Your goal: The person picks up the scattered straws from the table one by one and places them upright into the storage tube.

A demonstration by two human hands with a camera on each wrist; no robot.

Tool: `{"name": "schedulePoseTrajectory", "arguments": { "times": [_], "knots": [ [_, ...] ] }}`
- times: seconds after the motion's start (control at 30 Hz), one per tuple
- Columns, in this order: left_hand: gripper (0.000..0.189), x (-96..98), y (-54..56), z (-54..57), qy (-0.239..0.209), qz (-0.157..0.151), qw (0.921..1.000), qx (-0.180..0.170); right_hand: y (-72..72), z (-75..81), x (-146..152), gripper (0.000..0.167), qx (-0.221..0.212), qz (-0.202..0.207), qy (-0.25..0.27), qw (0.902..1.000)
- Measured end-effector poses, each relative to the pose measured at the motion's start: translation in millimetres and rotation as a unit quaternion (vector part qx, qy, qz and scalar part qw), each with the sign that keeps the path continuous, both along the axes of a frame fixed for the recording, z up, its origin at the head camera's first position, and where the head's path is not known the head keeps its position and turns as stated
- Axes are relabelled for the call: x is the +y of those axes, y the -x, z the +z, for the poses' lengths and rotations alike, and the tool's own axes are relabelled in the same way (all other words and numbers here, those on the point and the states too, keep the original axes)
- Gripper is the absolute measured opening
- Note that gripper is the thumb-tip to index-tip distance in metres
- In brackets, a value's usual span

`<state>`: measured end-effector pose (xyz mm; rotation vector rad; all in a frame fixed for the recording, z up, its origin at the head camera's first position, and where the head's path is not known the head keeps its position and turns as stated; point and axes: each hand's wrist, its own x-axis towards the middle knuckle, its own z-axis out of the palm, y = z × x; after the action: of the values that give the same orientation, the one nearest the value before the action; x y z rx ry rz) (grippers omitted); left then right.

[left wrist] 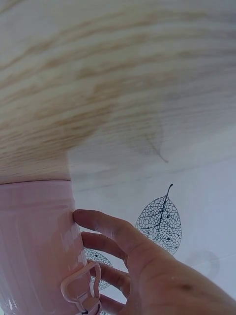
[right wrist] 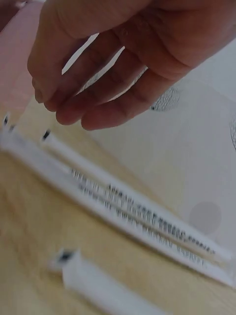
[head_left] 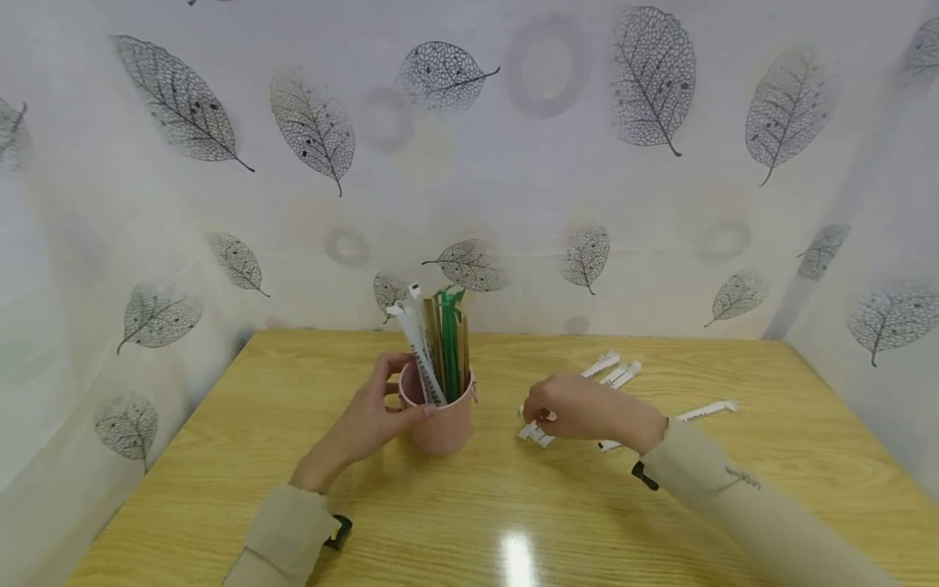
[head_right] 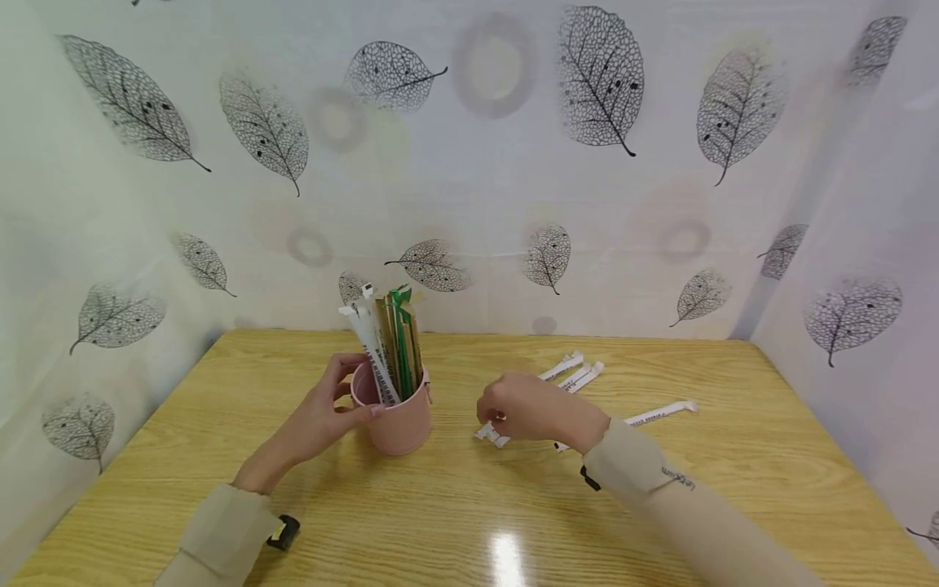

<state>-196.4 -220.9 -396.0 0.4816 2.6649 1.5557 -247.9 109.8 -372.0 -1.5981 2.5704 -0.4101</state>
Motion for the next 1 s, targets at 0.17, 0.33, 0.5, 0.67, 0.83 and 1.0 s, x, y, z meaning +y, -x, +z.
{"name": "schedulePoseTrajectory", "arguments": {
  "times": [0.17, 0.33, 0.5, 0.67, 0.83, 1.0],
  "knots": [
    [0.071, 0.5, -0.2, 0.4, 0.001, -0.002, 1.0000, -0.002, -5.5, -15.1, 8.2, 0.018, 0.022, -0.027, -0.040, 0.9986],
    [0.072, 0.6, -0.8, 1.2, 0.002, -0.002, 1.0000, -0.004, -8.6, -21.1, 12.8, 0.016, 0.030, -0.020, -0.024, 0.9991],
    [0.072, 0.6, -1.1, 2.7, -0.002, -0.001, 1.0000, -0.006, -11.0, -23.0, 13.0, 0.019, 0.014, -0.011, -0.014, 0.9997],
    [0.072, 0.4, -0.4, 1.3, -0.003, -0.004, 1.0000, -0.007, -13.5, -24.6, 13.0, 0.033, 0.025, -0.017, -0.022, 0.9993],
    [0.072, 0.1, -0.1, 0.9, -0.004, -0.004, 1.0000, -0.007, -14.3, -27.3, 13.3, 0.032, 0.037, -0.012, -0.032, 0.9987],
    [0.072, -0.2, -0.1, 0.4, -0.003, -0.005, 1.0000, -0.004, -14.5, -29.2, 14.3, 0.026, 0.020, -0.005, -0.024, 0.9995]
  ]
}}
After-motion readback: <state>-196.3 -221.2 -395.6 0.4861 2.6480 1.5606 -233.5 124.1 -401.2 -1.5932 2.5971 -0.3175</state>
